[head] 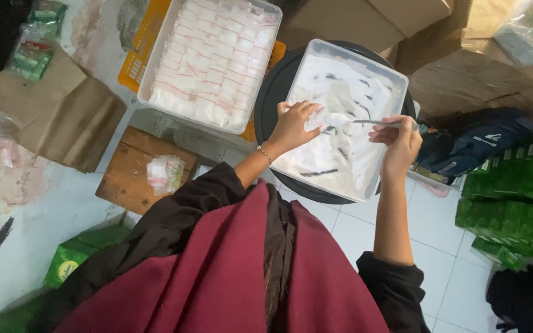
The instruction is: Packaging snacks into small plastic bags and adding powdered seasoning using a spoon.
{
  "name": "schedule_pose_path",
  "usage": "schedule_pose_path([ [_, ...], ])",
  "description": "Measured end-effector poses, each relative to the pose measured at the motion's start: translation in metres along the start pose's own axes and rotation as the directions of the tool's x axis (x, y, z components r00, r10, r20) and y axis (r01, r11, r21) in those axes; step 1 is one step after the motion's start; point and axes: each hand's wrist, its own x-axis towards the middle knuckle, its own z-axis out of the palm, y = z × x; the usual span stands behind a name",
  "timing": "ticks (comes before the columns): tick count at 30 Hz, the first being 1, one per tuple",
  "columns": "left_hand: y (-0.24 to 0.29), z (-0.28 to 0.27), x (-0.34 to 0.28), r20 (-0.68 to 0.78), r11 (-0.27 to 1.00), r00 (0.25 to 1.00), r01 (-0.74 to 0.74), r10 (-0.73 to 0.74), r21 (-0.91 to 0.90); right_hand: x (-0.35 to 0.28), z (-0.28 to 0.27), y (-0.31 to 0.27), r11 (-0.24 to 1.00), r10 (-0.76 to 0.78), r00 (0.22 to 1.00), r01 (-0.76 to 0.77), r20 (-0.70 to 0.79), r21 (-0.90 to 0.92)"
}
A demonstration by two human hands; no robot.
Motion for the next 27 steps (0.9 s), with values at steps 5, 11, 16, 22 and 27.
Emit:
schedule_pose_path([
  [5, 0.014, -0.006, 0.005, 0.019, 0.999, 0.999, -0.034, 0.034, 0.026, 0.007, 0.011, -0.018, 0.997, -0.028, 0.998, 0.032, 0.050, -0.070],
  [11, 0.015, 0.005, 0.004, -0.005, 0.996, 0.998, -0.064, 0.065, 0.061, 0.004, 0.040, -0.065, 0.932, -0.101, 0.984, 0.144, 0.145, -0.333],
  [16, 0.017, 0.006, 0.005, -0.055, 0.994, 0.995, -0.076, 0.080, 0.078, 0.004, 0.056, -0.090, 0.865, -0.140, 0.961, 0.236, 0.239, -0.442],
  [22, 0.025, 0.005, 0.006, -0.058, 0.999, 0.998, -0.032, 0.034, 0.035, 0.005, 0.068, -0.106, 0.821, -0.133, 0.949, 0.267, 0.287, -0.504],
  [27, 0.021, 0.013, 0.003, -0.075, 0.999, 0.996, -0.045, 0.047, 0.028, 0.003, 0.075, -0.118, 0.742, -0.198, 0.906, 0.387, 0.373, -0.547],
])
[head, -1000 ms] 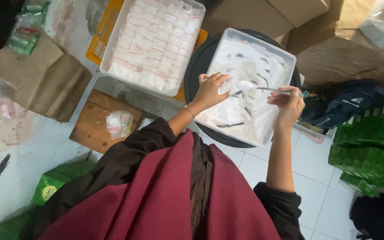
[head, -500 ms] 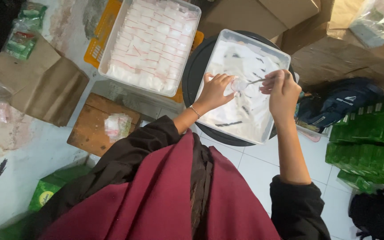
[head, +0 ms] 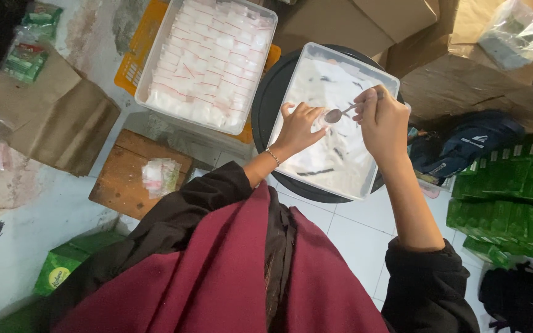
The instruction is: Packaging snacks into small plastic bags and adding powdered seasoning using a spoon.
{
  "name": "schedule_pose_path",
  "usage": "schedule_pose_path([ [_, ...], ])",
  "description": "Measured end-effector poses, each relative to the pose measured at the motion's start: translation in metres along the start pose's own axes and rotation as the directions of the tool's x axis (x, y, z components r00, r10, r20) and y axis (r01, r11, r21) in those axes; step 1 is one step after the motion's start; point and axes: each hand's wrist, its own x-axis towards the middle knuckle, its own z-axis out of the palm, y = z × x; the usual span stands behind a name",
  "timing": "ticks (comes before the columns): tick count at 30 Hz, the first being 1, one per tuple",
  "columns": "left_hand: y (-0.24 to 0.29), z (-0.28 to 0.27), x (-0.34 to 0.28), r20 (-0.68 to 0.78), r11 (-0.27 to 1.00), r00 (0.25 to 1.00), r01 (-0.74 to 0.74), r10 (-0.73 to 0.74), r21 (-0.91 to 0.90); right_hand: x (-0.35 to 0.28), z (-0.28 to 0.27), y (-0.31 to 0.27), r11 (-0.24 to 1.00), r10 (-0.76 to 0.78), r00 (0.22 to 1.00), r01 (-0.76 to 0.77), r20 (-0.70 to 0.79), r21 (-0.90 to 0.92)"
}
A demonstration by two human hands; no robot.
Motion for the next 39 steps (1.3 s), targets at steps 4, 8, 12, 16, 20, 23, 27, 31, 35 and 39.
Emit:
schedule_pose_path([
  [4, -0.004, 0.004, -0.004, -0.013, 0.999, 0.999, 0.037, -0.037, -0.005, 0.000, -0.003, 0.012, 1.000, -0.022, 1.000, 0.022, -0.011, -0.008],
  [8, -0.011, 0.002, -0.007, -0.006, 0.987, 0.990, 0.138, -0.139, -0.081, -0.004, -0.004, 0.070, 0.954, 0.196, 0.974, -0.161, -0.118, 0.254],
  [12, -0.031, 0.010, -0.016, -0.056, 0.971, 0.981, 0.173, -0.184, -0.165, -0.015, 0.012, 0.146, 0.876, 0.339, 0.920, -0.233, -0.196, 0.421],
  [16, -0.022, -0.014, -0.016, -0.020, 0.958, 0.970, 0.238, -0.244, -0.160, -0.033, 0.055, 0.204, 0.878, 0.379, 0.884, -0.250, -0.273, 0.409],
  [20, -0.023, -0.023, -0.019, -0.042, 0.953, 0.969, 0.232, -0.244, -0.197, -0.037, 0.104, 0.233, 0.889, 0.405, 0.842, -0.271, -0.357, 0.369],
  [23, -0.029, -0.022, -0.024, -0.070, 0.957, 0.966, 0.232, -0.247, -0.174, -0.033, 0.138, 0.237, 0.844, 0.441, 0.845, -0.277, -0.302, 0.458],
  [27, -0.030, -0.023, -0.032, -0.056, 0.956, 0.964, 0.249, -0.260, -0.158, -0.021, 0.180, 0.241, 0.712, 0.424, 0.892, -0.221, -0.157, 0.666],
  [31, -0.031, -0.023, -0.037, -0.034, 0.958, 0.967, 0.246, -0.253, -0.147, -0.013, 0.194, 0.219, 0.699, 0.435, 0.893, -0.257, -0.113, 0.667],
  [35, -0.032, -0.019, -0.040, 0.017, 0.954, 0.961, 0.274, -0.274, -0.124, -0.019, 0.200, 0.247, 0.579, 0.510, 0.854, -0.253, -0.102, 0.775],
  [39, -0.031, -0.018, -0.037, -0.017, 0.965, 0.973, 0.225, -0.229, -0.138, -0.026, 0.184, 0.273, 0.432, 0.572, 0.818, -0.234, -0.063, 0.871],
])
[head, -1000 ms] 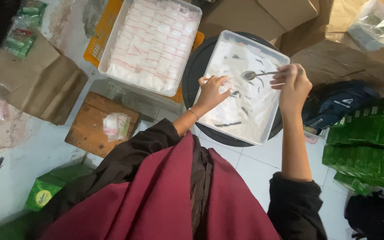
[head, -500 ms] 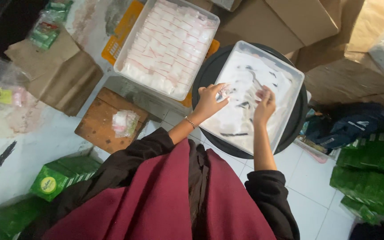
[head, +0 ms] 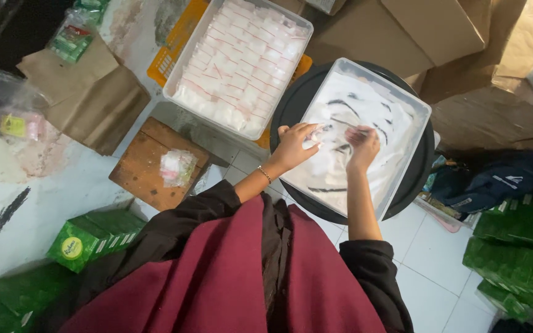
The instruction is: Packaging snacks into small plastic bags and adding powdered seasoning using a spoon.
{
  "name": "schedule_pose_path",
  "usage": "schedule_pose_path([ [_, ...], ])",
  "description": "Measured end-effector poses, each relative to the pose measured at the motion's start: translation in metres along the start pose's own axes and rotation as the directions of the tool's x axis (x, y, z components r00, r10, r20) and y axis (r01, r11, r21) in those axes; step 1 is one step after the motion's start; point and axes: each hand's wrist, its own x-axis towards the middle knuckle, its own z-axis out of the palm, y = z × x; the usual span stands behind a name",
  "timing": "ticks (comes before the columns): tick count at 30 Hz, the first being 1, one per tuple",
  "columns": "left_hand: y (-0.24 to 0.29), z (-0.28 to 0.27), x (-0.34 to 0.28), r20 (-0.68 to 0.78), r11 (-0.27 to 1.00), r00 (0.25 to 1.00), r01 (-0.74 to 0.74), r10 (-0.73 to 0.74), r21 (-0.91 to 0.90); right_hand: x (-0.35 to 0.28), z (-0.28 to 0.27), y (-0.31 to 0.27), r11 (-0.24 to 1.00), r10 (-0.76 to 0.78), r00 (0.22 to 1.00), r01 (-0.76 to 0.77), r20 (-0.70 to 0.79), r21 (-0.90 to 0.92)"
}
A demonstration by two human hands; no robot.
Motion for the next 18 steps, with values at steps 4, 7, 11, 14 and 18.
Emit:
schedule_pose_path([
  [4, 0.004, 0.000, 0.005, 0.060, 0.999, 0.997, 0.050, -0.049, -0.003, -0.002, -0.024, -0.035, 0.999, 0.040, 0.995, -0.038, -0.089, 0.031],
  [7, 0.001, 0.005, 0.008, 0.053, 1.000, 0.998, 0.023, -0.022, -0.002, -0.001, -0.043, -0.055, 0.999, -0.052, 0.992, 0.053, -0.112, 0.004],
  [11, 0.004, 0.010, 0.015, 0.060, 1.000, 0.998, 0.004, -0.003, -0.010, -0.014, -0.048, -0.090, 0.998, -0.062, 0.994, 0.060, -0.095, -0.019],
  [14, 0.012, 0.013, 0.019, 0.050, 1.000, 0.999, -0.017, 0.017, -0.016, -0.026, -0.048, -0.108, 0.996, -0.078, 0.992, 0.074, -0.100, -0.047],
  [18, 0.015, 0.014, 0.023, 0.056, 0.998, 0.997, -0.050, 0.052, -0.027, -0.030, -0.052, -0.117, 0.992, -0.101, 0.993, 0.095, -0.064, -0.088],
])
